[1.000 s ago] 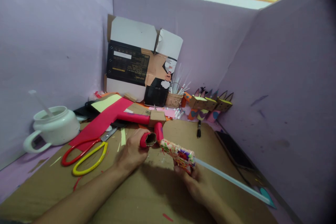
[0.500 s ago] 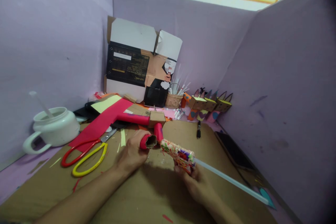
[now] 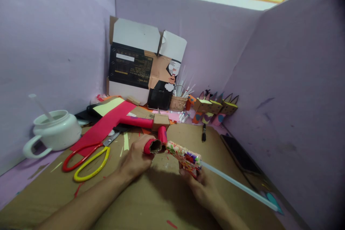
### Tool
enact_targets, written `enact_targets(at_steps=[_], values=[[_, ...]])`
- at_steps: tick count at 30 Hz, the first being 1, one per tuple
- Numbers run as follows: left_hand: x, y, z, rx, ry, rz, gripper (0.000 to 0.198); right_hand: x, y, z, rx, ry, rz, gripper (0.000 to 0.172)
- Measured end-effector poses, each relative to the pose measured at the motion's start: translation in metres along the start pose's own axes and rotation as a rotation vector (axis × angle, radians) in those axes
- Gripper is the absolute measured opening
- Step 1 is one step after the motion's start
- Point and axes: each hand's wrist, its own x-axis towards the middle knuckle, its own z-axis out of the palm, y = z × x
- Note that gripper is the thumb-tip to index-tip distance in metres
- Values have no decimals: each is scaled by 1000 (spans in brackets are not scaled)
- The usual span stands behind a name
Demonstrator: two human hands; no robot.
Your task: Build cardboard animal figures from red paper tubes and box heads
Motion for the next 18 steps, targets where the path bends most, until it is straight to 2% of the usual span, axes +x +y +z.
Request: enact_targets(at_steps=[4, 8, 11, 18], values=[[1, 3, 1, -94, -97, -42, 20, 1, -11, -3, -13, -28, -103, 34], [0, 4, 4, -152, -159, -71, 27, -2, -14, -1, 44, -76, -50, 39], [0, 3, 6, -115, -143, -78, 28, -4, -14, 2, 98, -108, -13, 41], [1, -5, 6, 5, -68, 7, 29, -2, -17, -1, 45, -123, -67, 42]])
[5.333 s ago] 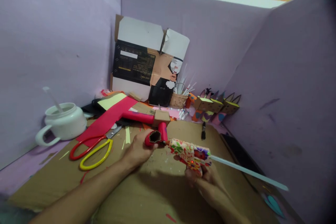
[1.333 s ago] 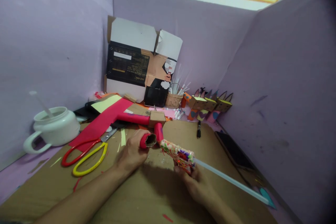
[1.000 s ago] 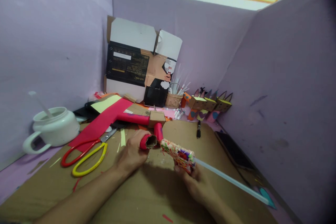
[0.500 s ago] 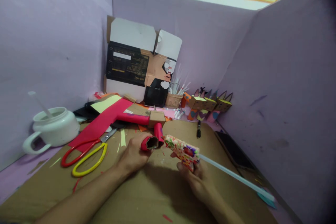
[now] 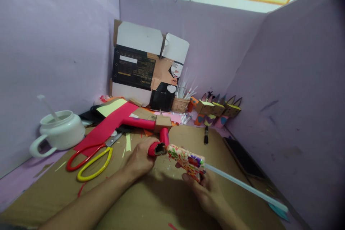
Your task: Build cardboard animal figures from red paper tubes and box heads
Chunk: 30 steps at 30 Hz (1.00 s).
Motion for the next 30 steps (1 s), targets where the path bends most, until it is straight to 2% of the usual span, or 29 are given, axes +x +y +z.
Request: enact_targets(at_steps=[4, 9, 25, 30], values=[[0, -2, -1, 96, 38, 39, 26, -2, 9, -1, -40, -16, 50, 43], [0, 3, -3, 119, 34, 69, 24, -5, 24, 1, -43, 48, 48, 41], [-2, 7, -4, 131, 8, 60, 27, -8, 21, 0, -39, -34, 125, 37], [-3, 8, -5, 137, 10, 74, 28, -8, 28, 3, 8, 40, 114, 40]])
